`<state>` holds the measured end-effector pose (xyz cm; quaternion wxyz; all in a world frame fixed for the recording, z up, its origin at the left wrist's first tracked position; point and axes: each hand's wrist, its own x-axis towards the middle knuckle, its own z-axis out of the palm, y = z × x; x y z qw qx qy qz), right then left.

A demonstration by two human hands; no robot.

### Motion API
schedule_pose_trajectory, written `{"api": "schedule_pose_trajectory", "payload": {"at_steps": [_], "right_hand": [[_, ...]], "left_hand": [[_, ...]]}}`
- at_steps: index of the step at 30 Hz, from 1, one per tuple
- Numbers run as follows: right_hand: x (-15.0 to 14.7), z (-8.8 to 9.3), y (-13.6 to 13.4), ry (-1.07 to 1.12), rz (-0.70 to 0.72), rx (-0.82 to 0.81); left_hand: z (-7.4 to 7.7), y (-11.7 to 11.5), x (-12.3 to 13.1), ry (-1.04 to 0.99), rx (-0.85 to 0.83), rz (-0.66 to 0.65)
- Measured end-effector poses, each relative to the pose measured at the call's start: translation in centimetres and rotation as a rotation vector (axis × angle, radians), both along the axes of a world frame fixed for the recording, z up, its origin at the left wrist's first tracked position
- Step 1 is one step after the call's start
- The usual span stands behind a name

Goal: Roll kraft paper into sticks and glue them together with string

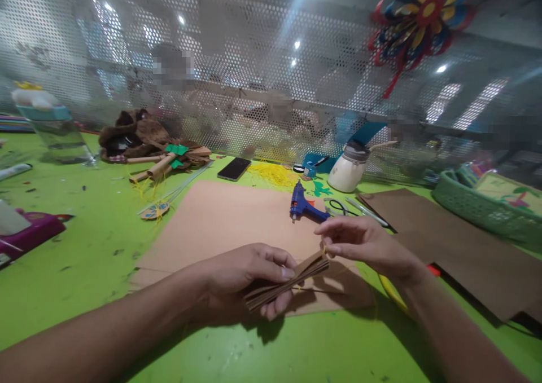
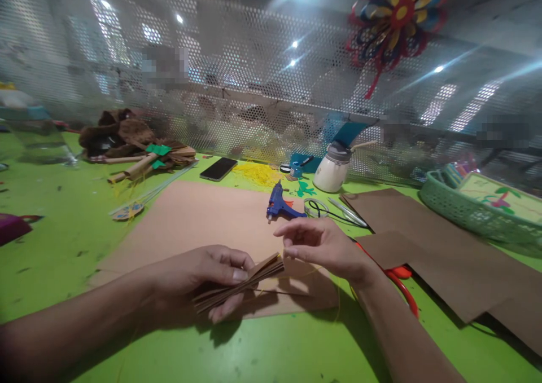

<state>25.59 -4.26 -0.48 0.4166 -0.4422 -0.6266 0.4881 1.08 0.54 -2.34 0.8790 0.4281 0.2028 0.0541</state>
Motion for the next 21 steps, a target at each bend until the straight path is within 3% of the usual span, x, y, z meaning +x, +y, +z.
{"api": "schedule_pose_trajectory", "payload": {"at_steps": [11, 21], "right_hand": [[-1.0, 0.0, 0.0, 0.022, -0.137, 0.088], [-1.3, 0.3, 0.1, -0.088, -0.142, 0.084]], "left_hand": [[0.0, 0.1, 0.1, 0.014, 0.022, -0.004], [-0.2, -0.1, 0.1, 0.012, 0.013, 0.038]]}}
